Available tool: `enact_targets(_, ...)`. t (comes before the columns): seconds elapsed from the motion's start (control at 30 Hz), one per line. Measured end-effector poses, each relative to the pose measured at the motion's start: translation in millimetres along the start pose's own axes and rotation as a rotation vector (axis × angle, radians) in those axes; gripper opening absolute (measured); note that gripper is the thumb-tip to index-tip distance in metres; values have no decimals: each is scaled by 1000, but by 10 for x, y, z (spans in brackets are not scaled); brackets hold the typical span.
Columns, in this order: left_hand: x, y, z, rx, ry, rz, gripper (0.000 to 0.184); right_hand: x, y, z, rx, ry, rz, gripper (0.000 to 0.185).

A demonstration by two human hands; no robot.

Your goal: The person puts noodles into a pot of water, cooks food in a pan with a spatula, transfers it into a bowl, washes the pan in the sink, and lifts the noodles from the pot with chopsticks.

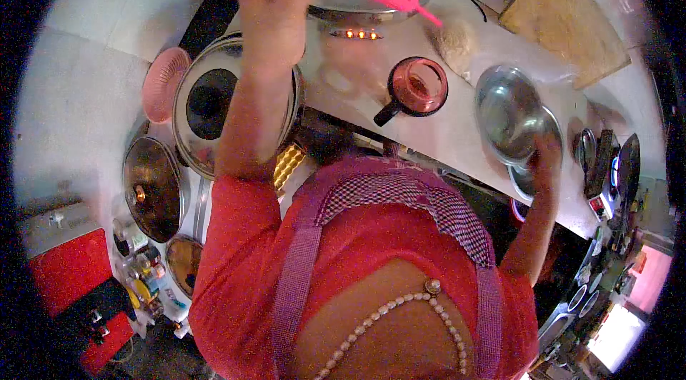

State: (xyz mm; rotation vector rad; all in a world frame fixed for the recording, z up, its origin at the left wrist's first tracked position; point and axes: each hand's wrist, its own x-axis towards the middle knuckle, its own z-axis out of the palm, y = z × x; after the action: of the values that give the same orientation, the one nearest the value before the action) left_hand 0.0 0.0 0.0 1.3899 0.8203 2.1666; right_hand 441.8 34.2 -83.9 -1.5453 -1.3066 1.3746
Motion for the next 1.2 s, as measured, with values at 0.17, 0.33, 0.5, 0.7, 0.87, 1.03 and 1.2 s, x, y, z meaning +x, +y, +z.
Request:
enact_targets(0.17,169,281,-331,-442,109,-194,57,894,-980,461,-278,46,-350,18)
enact_targets(0.33,20,198,-858,-539,475,-448,61,1948,-1556,1510,-712,-91,-914,20)
enact_targets(0.5,-195,125,-1103,-848,700,-652,52,3031,-1378,2513,-1020,47,-1056,23)
enact_targets(0.7,-365,90,-1159,-845,689,-622,47,2680,-1493,3158,-1418,98,-971,25)
enact_targets(0.87,-349,177,-1146,-847,766,-618,45,2766,-1278,3304,-1335,-10,-1192,24)
enact_targets(1.03,-295,195,-1051,-897,737,-589,46,3130,-1161,3055,-1523,-414,-1480,20)
enact_targets(1.2,-236,208,-944,-880,706,-590,48,2715,-1427,2738,-838,-548,-1223,23)
